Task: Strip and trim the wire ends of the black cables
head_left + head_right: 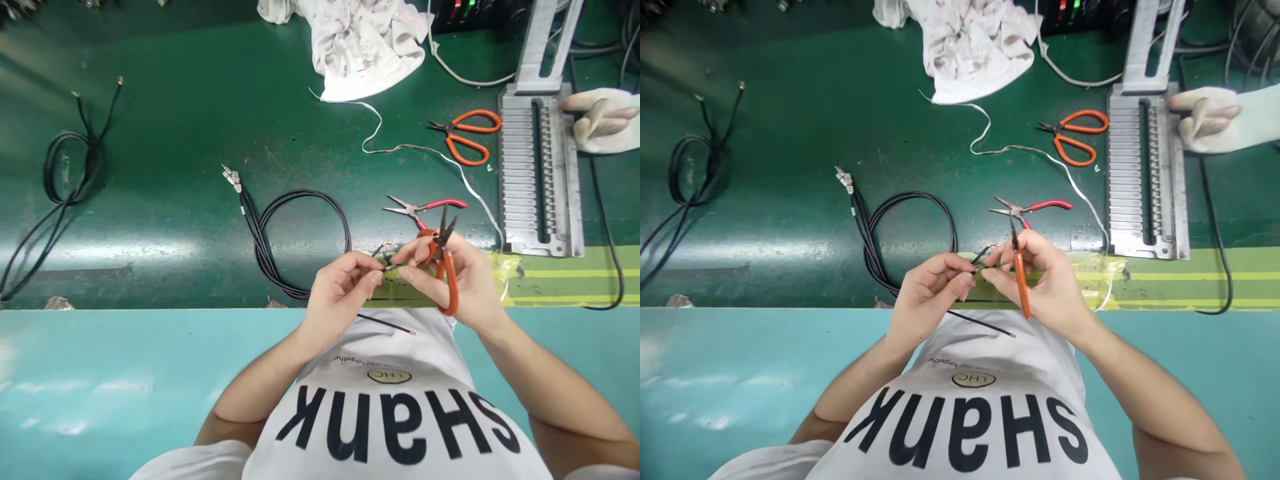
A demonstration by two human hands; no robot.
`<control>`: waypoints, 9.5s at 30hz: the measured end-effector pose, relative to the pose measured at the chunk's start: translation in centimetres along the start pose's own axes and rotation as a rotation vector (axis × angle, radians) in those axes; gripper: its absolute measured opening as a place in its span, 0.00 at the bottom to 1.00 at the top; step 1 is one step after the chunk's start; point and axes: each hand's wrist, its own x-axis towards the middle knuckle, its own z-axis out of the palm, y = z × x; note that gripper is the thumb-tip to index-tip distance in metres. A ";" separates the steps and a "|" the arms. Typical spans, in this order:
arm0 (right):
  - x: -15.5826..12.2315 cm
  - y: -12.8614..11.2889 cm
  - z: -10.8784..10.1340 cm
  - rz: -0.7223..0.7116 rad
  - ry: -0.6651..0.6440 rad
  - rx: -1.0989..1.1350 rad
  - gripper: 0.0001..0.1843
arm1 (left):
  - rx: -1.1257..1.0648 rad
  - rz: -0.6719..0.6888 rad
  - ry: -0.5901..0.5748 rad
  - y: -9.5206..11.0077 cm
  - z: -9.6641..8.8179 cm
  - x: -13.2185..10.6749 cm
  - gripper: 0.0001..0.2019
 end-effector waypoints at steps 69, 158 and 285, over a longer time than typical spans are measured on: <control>11.3 -3.1 -3.4 -0.266 -0.038 -1.150 0.14 | -0.167 -0.108 -0.075 0.5 -0.1 2.0 0.15; 1.3 -2.5 -0.4 -0.245 -0.077 -0.441 0.06 | -0.270 0.088 0.016 1.3 0.3 1.4 0.15; 4.7 0.3 3.3 -0.263 0.054 -0.193 0.06 | -0.450 0.019 0.116 0.2 0.1 2.5 0.10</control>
